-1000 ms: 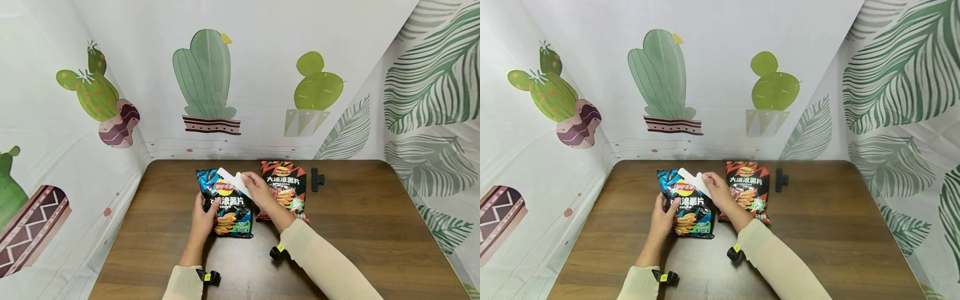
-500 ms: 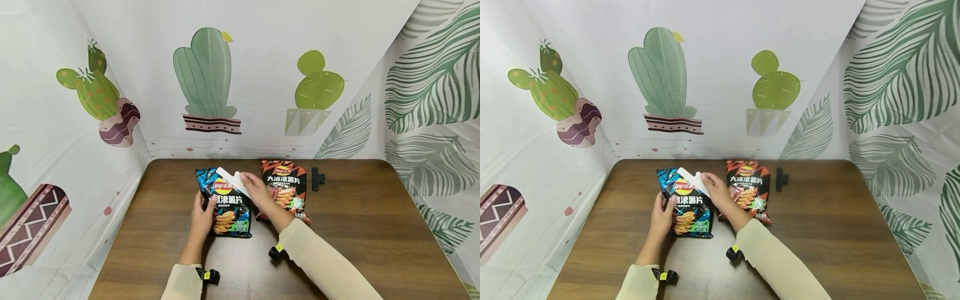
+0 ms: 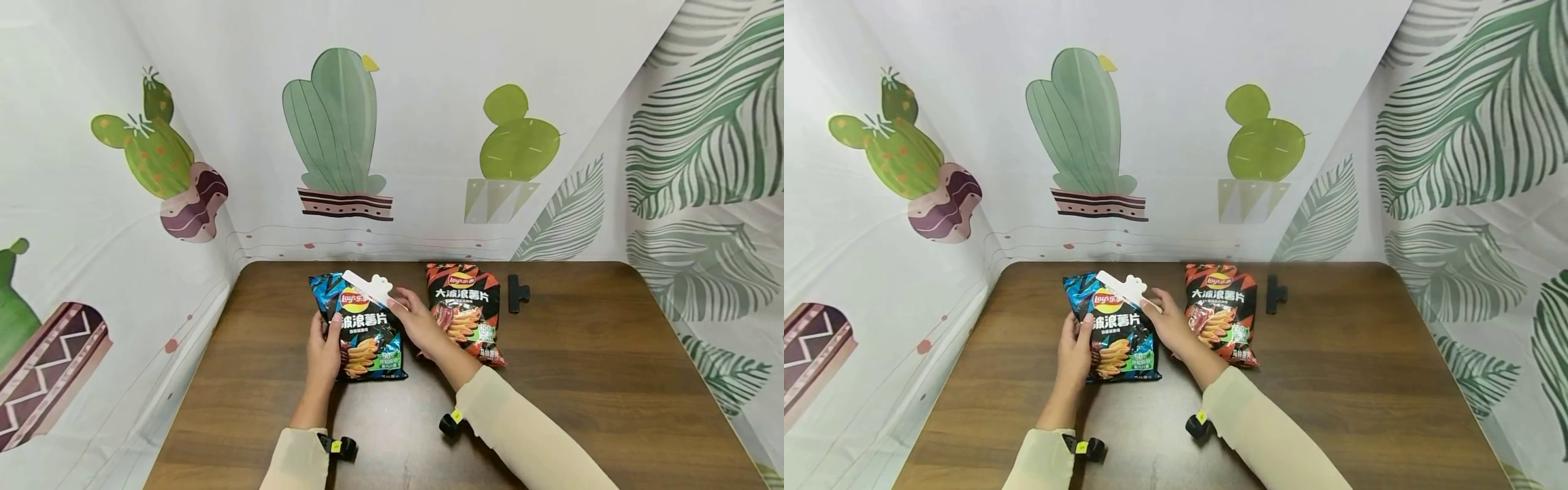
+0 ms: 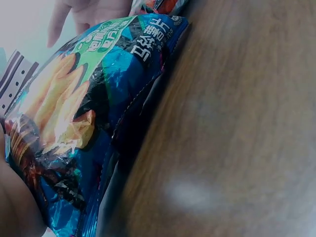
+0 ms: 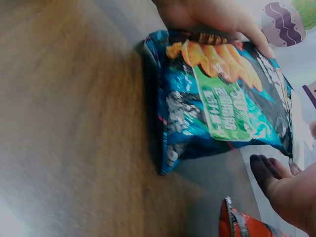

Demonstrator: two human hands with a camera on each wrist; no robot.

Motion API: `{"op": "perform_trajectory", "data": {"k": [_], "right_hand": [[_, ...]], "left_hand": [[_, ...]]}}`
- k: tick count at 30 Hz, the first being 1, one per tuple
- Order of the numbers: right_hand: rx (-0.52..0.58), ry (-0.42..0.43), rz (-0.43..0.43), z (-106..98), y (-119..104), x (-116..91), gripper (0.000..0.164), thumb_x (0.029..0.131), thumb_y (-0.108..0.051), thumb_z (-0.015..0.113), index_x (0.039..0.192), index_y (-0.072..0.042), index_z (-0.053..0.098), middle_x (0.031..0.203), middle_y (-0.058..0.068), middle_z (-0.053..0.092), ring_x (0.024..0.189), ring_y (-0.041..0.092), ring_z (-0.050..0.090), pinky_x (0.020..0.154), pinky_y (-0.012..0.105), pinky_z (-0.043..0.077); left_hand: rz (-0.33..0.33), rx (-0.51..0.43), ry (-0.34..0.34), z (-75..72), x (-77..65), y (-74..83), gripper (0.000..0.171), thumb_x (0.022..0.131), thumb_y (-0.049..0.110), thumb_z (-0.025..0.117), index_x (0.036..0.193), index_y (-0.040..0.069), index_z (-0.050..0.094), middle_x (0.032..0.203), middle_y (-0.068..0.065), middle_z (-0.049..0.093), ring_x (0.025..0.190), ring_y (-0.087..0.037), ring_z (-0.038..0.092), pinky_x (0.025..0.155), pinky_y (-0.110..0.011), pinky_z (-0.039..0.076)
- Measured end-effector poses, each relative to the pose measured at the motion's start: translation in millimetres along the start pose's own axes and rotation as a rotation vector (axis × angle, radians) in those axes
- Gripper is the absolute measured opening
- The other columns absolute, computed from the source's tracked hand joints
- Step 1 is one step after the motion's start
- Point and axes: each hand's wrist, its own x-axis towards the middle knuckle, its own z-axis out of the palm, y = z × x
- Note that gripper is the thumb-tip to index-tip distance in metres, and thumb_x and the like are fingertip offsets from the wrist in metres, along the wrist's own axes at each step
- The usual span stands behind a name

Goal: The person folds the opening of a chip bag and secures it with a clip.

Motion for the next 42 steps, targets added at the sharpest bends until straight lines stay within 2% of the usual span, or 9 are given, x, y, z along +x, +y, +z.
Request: {"op": "perform_trajectory", "data": {"k": [5, 9, 13, 17, 21, 24, 29, 34, 42], "right_hand": [[0.074, 0.006, 0.055, 8, 1, -7, 0.069, 0.103, -0.041, 0.055, 0.155, -0.003, 0.032, 0.153, 0.025, 0.047, 0.143, 0.038, 0.044, 0.119, 0.055, 0.032], [0.107, -0.035, 0.086, 14, 0, -15, 0.067, 0.104, -0.037, 0.053, 0.152, 0.005, 0.031, 0.148, 0.029, 0.049, 0.142, 0.041, 0.044, 0.119, 0.055, 0.033], [0.069, -0.069, 0.084, 20, 2, -20, 0.059, 0.105, -0.031, 0.051, 0.150, 0.003, 0.036, 0.144, 0.030, 0.052, 0.137, 0.043, 0.048, 0.116, 0.056, 0.035], [0.027, -0.071, 0.077, 22, 4, -20, 0.058, 0.104, -0.023, 0.052, 0.154, -0.001, 0.033, 0.149, 0.031, 0.046, 0.139, 0.046, 0.044, 0.116, 0.059, 0.034], [0.022, -0.066, 0.085, 23, 4, -21, 0.060, 0.103, -0.020, 0.053, 0.157, -0.004, 0.031, 0.152, 0.032, 0.041, 0.142, 0.048, 0.040, 0.116, 0.061, 0.033], [0.040, -0.067, 0.091, 22, -1, -25, 0.061, 0.103, -0.018, 0.053, 0.157, -0.003, 0.030, 0.152, 0.033, 0.041, 0.142, 0.049, 0.040, 0.116, 0.062, 0.032], [0.067, -0.066, 0.091, 23, 3, -22, 0.063, 0.101, -0.018, 0.055, 0.157, -0.003, 0.030, 0.149, 0.031, 0.046, 0.138, 0.047, 0.045, 0.115, 0.060, 0.035], [0.080, -0.080, 0.091, 23, 6, -20, 0.066, 0.101, -0.019, 0.056, 0.159, -0.005, 0.028, 0.149, 0.030, 0.046, 0.138, 0.047, 0.045, 0.114, 0.059, 0.036], [0.095, -0.072, 0.109, 25, 9, -19, 0.067, 0.100, -0.018, 0.056, 0.160, -0.007, 0.026, 0.148, 0.028, 0.047, 0.137, 0.046, 0.045, 0.115, 0.060, 0.035]], "left_hand": [[-0.002, -0.003, 0.018, -2.4, 6.4, -0.3, 0.061, 0.101, 0.052, 0.054, 0.148, 0.014, 0.045, 0.134, -0.014, 0.064, 0.105, -0.020, 0.064, 0.087, -0.023, 0.051], [-0.013, -0.032, 0.027, -5.4, 12.6, 0.4, 0.064, 0.102, 0.052, 0.053, 0.151, 0.013, 0.041, 0.138, -0.014, 0.061, 0.105, -0.019, 0.063, 0.083, -0.017, 0.051], [-0.048, 0.001, 0.045, -7.9, 16.3, 5.2, 0.068, 0.103, 0.054, 0.048, 0.155, 0.014, 0.034, 0.122, -0.014, 0.063, 0.099, -0.018, 0.060, 0.084, -0.024, 0.047], [-0.070, 0.023, 0.057, -9.5, 18.5, 9.6, 0.061, 0.105, 0.048, 0.045, 0.153, 0.012, 0.031, 0.108, -0.014, 0.063, 0.091, -0.017, 0.056, 0.086, -0.032, 0.042], [-0.066, 0.012, 0.034, -10.9, 20.5, 8.4, 0.053, 0.105, 0.038, 0.047, 0.148, 0.011, 0.032, 0.117, -0.017, 0.066, 0.093, -0.016, 0.057, 0.090, -0.031, 0.041], [-0.051, 0.019, 0.014, -11.1, 21.4, 5.9, 0.054, 0.105, 0.034, 0.050, 0.149, 0.009, 0.032, 0.131, -0.020, 0.060, 0.100, -0.018, 0.059, 0.091, -0.029, 0.044], [-0.006, 0.078, -0.013, -13.6, 23.5, 4.7, 0.066, 0.103, 0.036, 0.054, 0.157, 0.005, 0.030, 0.149, -0.023, 0.044, 0.123, -0.034, 0.054, 0.110, -0.046, 0.041], [-0.005, 0.207, -0.022, -17.3, 25.4, 5.0, 0.071, 0.101, 0.039, 0.057, 0.160, 0.010, 0.029, 0.153, -0.024, 0.041, 0.142, -0.040, 0.039, 0.119, -0.058, 0.028], [-0.032, 0.181, -0.056, -18.7, 26.9, 5.8, 0.064, 0.098, 0.032, 0.061, 0.154, 0.013, 0.036, 0.146, -0.019, 0.050, 0.136, -0.035, 0.046, 0.116, -0.055, 0.032]]}}
